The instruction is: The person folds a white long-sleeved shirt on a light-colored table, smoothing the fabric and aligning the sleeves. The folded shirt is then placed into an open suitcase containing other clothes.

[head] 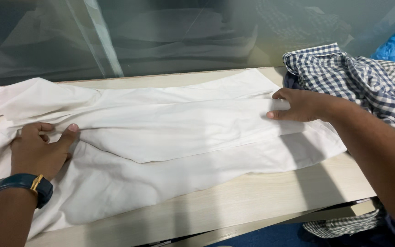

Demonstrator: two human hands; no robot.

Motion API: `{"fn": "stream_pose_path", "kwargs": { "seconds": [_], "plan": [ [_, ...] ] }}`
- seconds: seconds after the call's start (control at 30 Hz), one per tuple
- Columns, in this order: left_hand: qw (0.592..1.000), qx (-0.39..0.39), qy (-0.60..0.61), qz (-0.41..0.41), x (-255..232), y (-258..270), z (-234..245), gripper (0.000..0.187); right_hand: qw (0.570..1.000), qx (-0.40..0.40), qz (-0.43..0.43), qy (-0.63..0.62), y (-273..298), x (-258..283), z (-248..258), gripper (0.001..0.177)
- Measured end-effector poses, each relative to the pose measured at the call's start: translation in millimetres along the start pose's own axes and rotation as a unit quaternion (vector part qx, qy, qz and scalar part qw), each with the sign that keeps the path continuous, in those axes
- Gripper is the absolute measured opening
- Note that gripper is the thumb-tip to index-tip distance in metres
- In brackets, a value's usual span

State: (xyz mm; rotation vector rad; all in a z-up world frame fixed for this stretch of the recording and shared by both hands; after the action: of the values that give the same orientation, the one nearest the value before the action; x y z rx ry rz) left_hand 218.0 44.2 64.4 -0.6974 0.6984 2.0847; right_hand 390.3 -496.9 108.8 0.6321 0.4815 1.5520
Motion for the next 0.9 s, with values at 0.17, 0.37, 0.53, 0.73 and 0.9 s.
{"fn": "stream_pose_path", "kwargs": {
  "seconds": [0.17,0.37,0.53,0.73,0.9],
  "plan": [
    [0.984,-0.037,-0.168,-0.041,-4.1,-12.9,0.6,0.089,0.999,-0.046,-0.011,-0.009,4.0,-9.8,7.3,0.063],
    [0.969,0.062,-0.224,0.085,5.3,-35.0,12.4,0.065,0.996,-0.002,0.028,-0.085,32.0,-11.4,33.7,0.056],
    [0.971,0.032,-0.236,0.009,32.8,-53.2,46.3,0.079,0.950,0.151,0.136,-0.238,45.1,-42.7,55.2,0.050],
    [0.977,0.154,-0.141,0.050,77.2,-105.5,62.9,0.084,0.954,0.154,0.084,-0.243,34.6,-57.4,67.2,0.048],
    [0.939,0.139,-0.314,0.035,54.9,-111.7,41.8,0.089,0.998,-0.056,-0.037,0.000,3.0,-17.1,39.6,0.057]
  ]
}}
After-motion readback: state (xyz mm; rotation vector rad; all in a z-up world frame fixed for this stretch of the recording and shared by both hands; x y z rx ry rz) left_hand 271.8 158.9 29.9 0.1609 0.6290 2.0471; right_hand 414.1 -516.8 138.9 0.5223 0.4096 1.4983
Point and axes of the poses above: each hand's wrist, its own y-axis away from the middle knuckle, its own z-axis out of the back of the hand, x = y × z, the point moved 4 cm from there along -y, towards the middle knuckle, and after that the axes turned 15 degrees about x, right-handed, at the moved point
